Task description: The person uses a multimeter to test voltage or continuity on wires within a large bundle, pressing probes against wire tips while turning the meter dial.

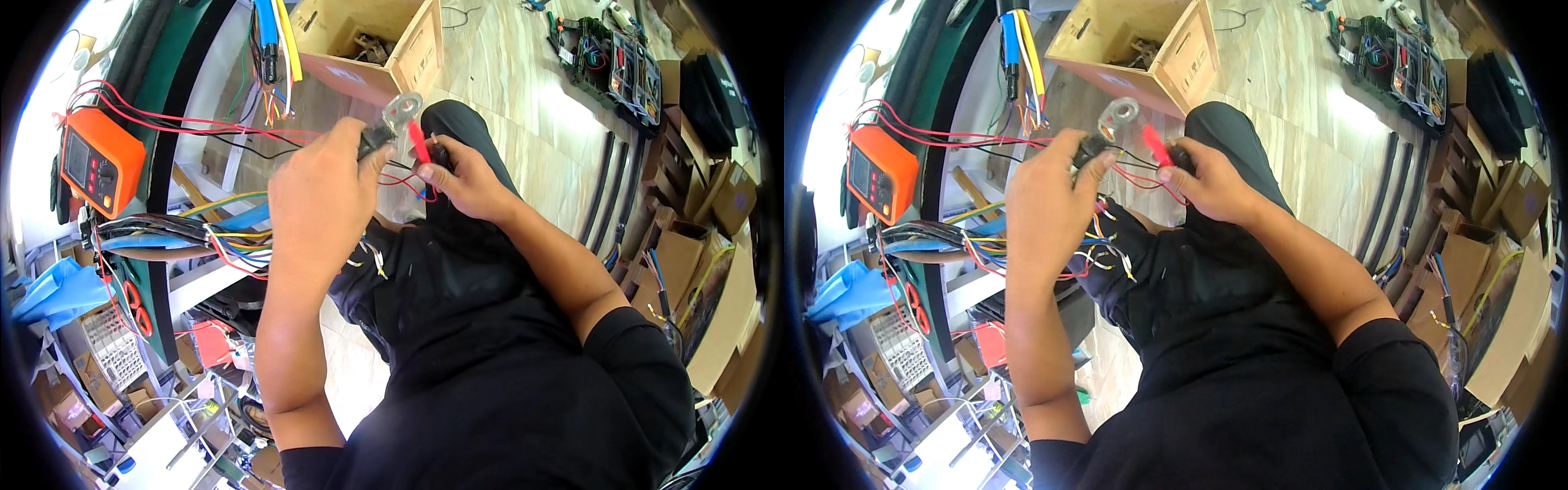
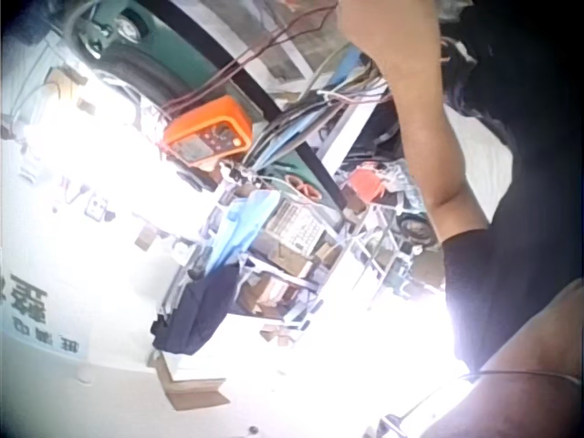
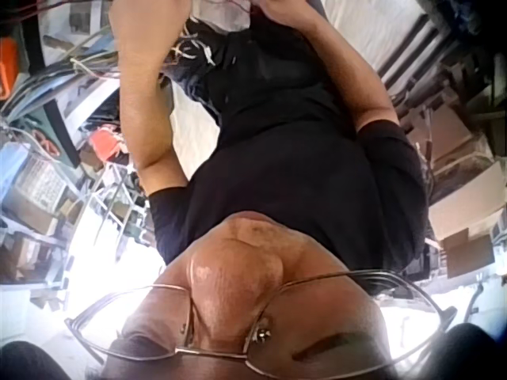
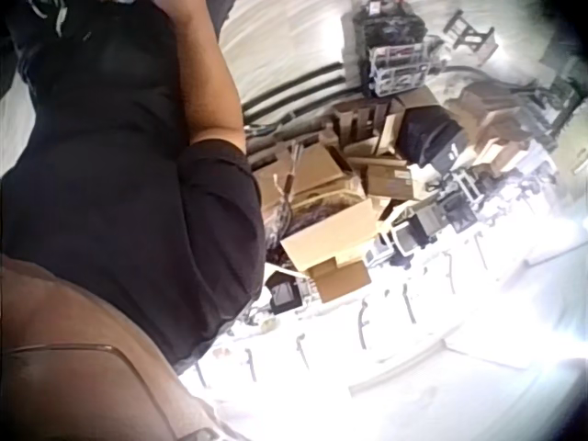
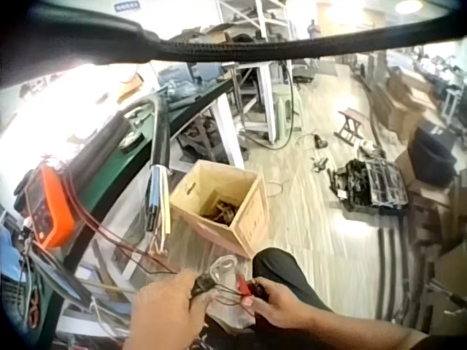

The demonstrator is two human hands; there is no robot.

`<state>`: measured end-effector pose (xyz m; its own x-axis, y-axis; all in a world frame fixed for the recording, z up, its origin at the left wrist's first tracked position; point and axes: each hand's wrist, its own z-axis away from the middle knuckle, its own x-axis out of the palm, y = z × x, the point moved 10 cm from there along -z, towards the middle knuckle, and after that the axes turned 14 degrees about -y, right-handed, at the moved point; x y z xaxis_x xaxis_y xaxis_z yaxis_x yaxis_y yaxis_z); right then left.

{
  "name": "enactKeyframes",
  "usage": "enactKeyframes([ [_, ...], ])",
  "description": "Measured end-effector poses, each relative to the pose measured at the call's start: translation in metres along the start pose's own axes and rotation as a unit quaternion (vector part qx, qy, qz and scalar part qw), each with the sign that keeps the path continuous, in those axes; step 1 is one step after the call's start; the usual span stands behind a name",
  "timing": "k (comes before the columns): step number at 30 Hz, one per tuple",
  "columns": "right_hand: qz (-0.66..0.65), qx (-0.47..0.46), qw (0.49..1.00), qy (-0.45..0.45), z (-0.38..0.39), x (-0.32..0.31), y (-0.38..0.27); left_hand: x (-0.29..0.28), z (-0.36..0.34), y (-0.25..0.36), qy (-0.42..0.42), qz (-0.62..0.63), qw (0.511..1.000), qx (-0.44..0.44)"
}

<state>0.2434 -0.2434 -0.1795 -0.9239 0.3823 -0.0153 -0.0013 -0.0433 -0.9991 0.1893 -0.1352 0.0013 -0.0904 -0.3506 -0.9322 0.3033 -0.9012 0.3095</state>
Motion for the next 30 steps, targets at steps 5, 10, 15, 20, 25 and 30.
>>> enactKeyframes([
  [5, -0.240, 0.051, 0.949, 0.197, 0.015, -0.033, 0.045, 0.016, 0.010, 0.003, -0.094, -0.007, 0.996, -0.002],
  [10, -0.246, 0.069, 0.942, 0.220, 0.016, -0.042, 0.043, 0.091, 0.047, -0.023, -0.306, -0.081, 0.948, -0.014],
  [15, -0.232, 0.096, 0.952, 0.176, 0.008, -0.023, 0.048, 0.106, 0.063, -0.027, -0.261, -0.136, 0.952, 0.079],
  [20, -0.205, 0.105, 0.963, 0.137, 0.004, -0.008, 0.041, 0.100, 0.052, -0.046, -0.168, -0.076, 0.978, 0.102],
  [25, -0.196, 0.105, 0.968, 0.117, 0.002, 0.002, 0.040, 0.128, 0.003, -0.123, -0.241, -0.058, 0.965, -0.085],
  [30, -0.167, 0.054, 0.975, 0.137, 0.000, 0.009, 0.027, 0.193, -0.012, -0.179, -0.394, -0.149, 0.890, -0.176],
])
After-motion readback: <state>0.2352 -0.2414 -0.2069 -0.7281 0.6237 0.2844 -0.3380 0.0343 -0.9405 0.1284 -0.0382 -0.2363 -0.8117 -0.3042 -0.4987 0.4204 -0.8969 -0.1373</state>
